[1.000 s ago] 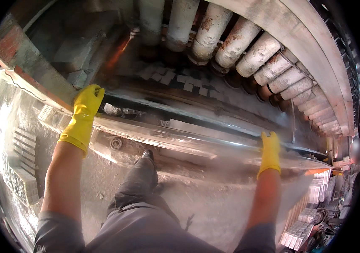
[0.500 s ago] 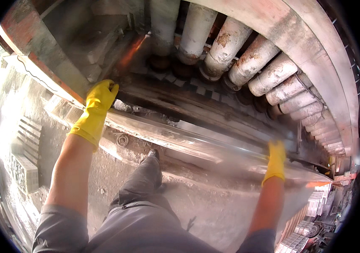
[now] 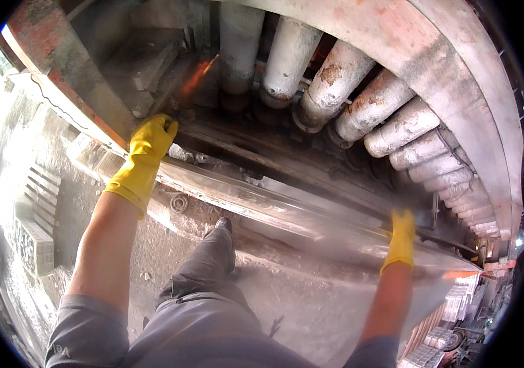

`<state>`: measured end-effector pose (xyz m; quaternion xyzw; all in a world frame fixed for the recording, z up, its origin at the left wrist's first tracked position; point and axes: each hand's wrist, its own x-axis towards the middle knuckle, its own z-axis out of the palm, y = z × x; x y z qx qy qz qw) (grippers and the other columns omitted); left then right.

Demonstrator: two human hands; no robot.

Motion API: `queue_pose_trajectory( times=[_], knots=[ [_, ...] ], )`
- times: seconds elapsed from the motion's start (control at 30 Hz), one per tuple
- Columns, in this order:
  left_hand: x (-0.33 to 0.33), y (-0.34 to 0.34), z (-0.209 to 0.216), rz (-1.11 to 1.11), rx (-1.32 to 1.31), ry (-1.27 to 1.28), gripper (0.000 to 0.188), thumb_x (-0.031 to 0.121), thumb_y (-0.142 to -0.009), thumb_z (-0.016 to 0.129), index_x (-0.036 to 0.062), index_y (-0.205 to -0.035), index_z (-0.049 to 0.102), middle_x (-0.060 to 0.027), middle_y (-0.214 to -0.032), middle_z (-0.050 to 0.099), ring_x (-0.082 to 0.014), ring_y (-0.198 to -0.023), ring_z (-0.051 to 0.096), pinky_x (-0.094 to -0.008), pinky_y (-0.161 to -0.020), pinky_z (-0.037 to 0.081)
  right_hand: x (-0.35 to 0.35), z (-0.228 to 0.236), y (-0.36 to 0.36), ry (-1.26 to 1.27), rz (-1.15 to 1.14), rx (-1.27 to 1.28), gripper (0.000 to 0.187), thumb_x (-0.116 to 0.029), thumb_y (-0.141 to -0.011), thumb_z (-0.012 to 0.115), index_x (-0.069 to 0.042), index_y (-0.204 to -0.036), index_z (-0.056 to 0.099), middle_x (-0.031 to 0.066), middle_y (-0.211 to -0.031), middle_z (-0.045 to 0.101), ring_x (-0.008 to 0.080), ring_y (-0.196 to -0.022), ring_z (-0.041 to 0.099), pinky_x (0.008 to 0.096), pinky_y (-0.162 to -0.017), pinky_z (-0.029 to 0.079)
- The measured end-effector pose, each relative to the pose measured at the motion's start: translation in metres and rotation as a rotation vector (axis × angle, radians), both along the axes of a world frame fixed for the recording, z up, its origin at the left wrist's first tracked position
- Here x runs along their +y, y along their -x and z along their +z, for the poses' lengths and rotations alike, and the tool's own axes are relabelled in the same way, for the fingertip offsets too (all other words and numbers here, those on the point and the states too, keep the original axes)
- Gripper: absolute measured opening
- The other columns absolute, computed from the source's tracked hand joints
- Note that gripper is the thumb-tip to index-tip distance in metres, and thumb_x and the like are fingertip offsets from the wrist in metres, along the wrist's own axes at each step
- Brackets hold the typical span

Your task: The person repeatedly places small white rectangular blocks into a rotating industrial machine. The blocks are fed into the machine's opening and carried by rotating rollers. The person uses both hands to handle the blocks and ensure they enter the machine.

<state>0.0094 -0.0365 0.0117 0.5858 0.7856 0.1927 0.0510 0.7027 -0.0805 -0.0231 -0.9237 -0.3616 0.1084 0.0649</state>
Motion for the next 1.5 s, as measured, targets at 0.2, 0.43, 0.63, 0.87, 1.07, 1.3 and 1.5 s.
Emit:
queue_pose_trajectory(
  times=[0.2, 0.43, 0.63, 0.87, 1.07, 1.3, 1.5],
  knots=[
    [0.010, -0.003, 0.005, 0.005, 0.014, 0.004, 0.033, 0.036, -0.091, 0.070, 0.0085, -0.109, 0.076, -0.0153, -0.106, 0.076, -0.0349, -0.102, 0.071, -0.0438, -0.090, 0.055, 0.010, 0.010, 0.011, -0.025, -0.047, 0.076, 0.063, -0.048, -0.093, 0.068, -0.011, -0.142, 0.061, 0.0133, -0.142, 0.063, 0.0325, -0.112, 0.071, 0.0412, -0.085, 0.062],
    [0.016, -0.008, 0.009, 0.012, 0.002, 0.016, 0.033, 0.036, -0.091, 0.070, 0.0091, -0.108, 0.076, -0.0140, -0.106, 0.076, -0.0344, -0.103, 0.071, -0.0437, -0.090, 0.055, 0.016, -0.018, -0.027, 0.020, 0.031, -0.049, 0.064, -0.049, -0.092, 0.068, -0.011, -0.143, 0.060, 0.0137, -0.142, 0.064, 0.0325, -0.113, 0.071, 0.0416, -0.086, 0.062],
    [-0.005, -0.003, 0.003, -0.008, 0.010, -0.030, 0.032, 0.036, -0.091, 0.070, 0.0089, -0.107, 0.075, -0.0141, -0.106, 0.076, -0.0347, -0.102, 0.071, -0.0442, -0.088, 0.055, -0.009, 0.012, 0.014, -0.030, -0.035, 0.077, 0.062, -0.045, -0.094, 0.068, -0.010, -0.144, 0.058, 0.0148, -0.140, 0.063, 0.0337, -0.108, 0.072, 0.0398, -0.073, 0.065],
    [-0.041, 0.007, -0.011, -0.044, -0.001, -0.085, 0.033, 0.038, -0.093, 0.069, 0.0087, -0.106, 0.074, -0.0147, -0.104, 0.075, -0.0357, -0.100, 0.070, -0.0455, -0.086, 0.055, -0.046, 0.013, 0.019, -0.010, -0.013, 0.046, 0.062, -0.045, -0.095, 0.067, -0.010, -0.145, 0.057, 0.0165, -0.140, 0.063, 0.0344, -0.101, 0.074, 0.0390, -0.066, 0.066],
    [-0.068, 0.012, -0.015, -0.060, 0.025, -0.097, 0.033, 0.038, -0.093, 0.068, 0.0087, -0.109, 0.074, -0.0143, -0.107, 0.075, -0.0354, -0.102, 0.070, -0.0450, -0.088, 0.054, -0.077, 0.004, 0.016, -0.050, -0.007, 0.092, 0.062, -0.043, -0.094, 0.067, -0.007, -0.144, 0.057, 0.0157, -0.136, 0.065, 0.0326, -0.098, 0.074, 0.0390, -0.063, 0.065],
    [-0.087, 0.013, -0.014, -0.032, -0.003, -0.017, 0.035, 0.037, -0.094, 0.068, 0.0082, -0.114, 0.073, -0.0138, -0.109, 0.076, -0.0346, -0.105, 0.070, -0.0435, -0.090, 0.054, -0.099, 0.003, 0.019, -0.083, 0.037, 0.061, 0.063, -0.043, -0.094, 0.068, -0.006, -0.144, 0.057, 0.0135, -0.133, 0.067, 0.0305, -0.095, 0.075, 0.0375, -0.064, 0.065],
    [-0.092, 0.018, -0.023, -0.039, -0.004, -0.011, 0.035, 0.038, -0.094, 0.068, 0.0091, -0.114, 0.073, -0.0120, -0.110, 0.076, -0.0334, -0.106, 0.070, -0.0430, -0.091, 0.054, -0.109, 0.004, 0.022, -0.061, 0.038, 0.037, 0.063, -0.043, -0.095, 0.068, -0.007, -0.145, 0.057, 0.0117, -0.130, 0.068, 0.0284, -0.090, 0.075, 0.0364, -0.065, 0.064]
  ],
)
